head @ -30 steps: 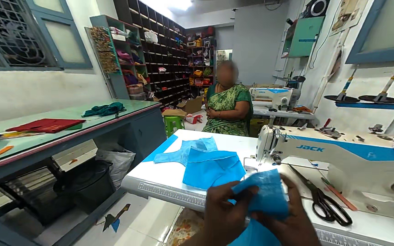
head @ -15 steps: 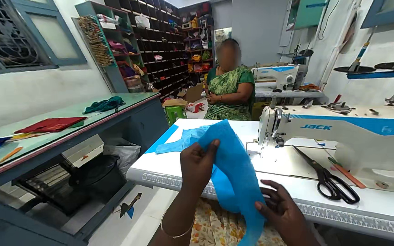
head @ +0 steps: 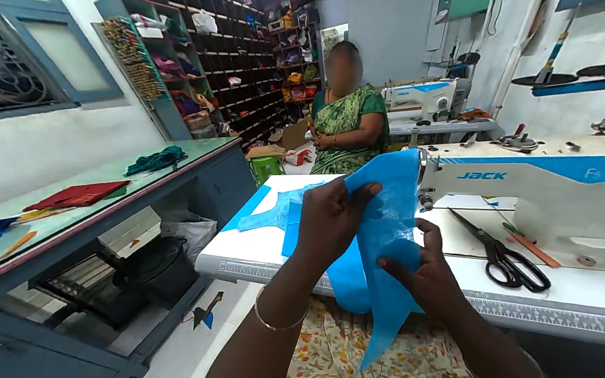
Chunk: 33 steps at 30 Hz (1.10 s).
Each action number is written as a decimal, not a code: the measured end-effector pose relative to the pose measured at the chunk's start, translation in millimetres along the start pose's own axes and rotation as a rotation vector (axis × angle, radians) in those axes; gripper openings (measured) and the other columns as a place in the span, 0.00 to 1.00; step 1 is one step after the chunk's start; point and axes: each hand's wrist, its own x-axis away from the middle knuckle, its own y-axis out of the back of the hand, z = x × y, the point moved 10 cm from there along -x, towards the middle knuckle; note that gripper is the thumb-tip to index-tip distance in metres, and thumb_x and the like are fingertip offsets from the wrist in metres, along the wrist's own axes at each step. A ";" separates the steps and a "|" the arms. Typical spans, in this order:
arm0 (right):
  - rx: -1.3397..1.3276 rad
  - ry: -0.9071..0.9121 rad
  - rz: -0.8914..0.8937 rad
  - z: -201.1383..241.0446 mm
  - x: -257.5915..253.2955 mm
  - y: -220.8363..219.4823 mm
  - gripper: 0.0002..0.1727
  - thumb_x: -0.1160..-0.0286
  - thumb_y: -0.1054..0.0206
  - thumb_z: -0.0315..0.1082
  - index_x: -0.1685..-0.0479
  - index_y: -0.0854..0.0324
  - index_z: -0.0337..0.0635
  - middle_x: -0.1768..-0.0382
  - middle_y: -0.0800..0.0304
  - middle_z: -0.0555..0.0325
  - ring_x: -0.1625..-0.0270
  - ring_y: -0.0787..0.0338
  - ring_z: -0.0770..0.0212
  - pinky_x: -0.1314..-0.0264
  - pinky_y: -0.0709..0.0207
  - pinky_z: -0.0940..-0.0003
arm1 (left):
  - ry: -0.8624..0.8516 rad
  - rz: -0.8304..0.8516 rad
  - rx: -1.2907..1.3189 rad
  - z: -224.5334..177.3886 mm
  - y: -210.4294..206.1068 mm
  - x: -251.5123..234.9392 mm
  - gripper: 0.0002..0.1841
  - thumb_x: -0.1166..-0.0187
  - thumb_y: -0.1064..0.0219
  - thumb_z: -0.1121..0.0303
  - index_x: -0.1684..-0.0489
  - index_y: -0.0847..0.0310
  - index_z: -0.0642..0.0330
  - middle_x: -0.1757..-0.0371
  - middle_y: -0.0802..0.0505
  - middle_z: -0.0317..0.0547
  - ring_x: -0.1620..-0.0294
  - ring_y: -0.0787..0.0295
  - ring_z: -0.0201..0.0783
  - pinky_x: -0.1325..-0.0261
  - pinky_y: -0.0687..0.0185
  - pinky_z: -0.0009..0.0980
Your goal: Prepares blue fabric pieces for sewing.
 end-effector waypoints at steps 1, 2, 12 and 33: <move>0.051 0.022 0.021 2.2 -2.2 -0.5 0.37 0.32 0.24 0.32 0.24 0.40 0.53 0.57 0.06 0.71 0.59 0.06 0.76 0.58 0.11 0.78 | -0.007 0.010 0.011 -0.9 0.2 -4.0 0.07 0.15 0.33 0.68 0.56 0.14 0.64 0.72 0.09 0.35 0.75 0.15 0.18 0.69 0.18 0.14; 0.148 0.068 0.023 5.3 -3.2 1.7 0.33 0.32 0.23 0.35 0.26 0.33 0.48 0.57 0.07 0.68 0.59 0.07 0.77 0.57 0.11 0.79 | -0.013 0.016 0.030 -0.7 1.4 -7.8 0.07 0.15 0.33 0.69 0.57 0.14 0.64 0.72 0.09 0.35 0.75 0.14 0.18 0.68 0.17 0.14; 0.150 0.053 -0.243 22.4 23.3 113.3 0.49 0.33 0.28 0.32 0.12 0.56 0.63 0.41 0.14 0.78 0.53 0.08 0.81 0.57 0.09 0.79 | 0.362 0.540 -0.406 121.8 -54.3 24.6 0.20 0.20 0.27 0.65 0.37 0.16 0.72 0.49 0.08 0.64 0.49 0.09 0.58 0.42 0.15 0.55; 0.397 -0.161 -0.385 21.4 43.6 127.5 0.34 0.22 0.34 0.28 0.14 0.33 0.52 0.21 0.25 0.57 0.40 0.12 0.69 0.45 0.14 0.67 | 0.679 1.191 -0.456 137.2 -154.3 130.2 0.21 0.13 0.41 0.66 0.25 0.24 0.66 0.33 0.13 0.65 0.28 0.17 0.61 0.28 0.26 0.64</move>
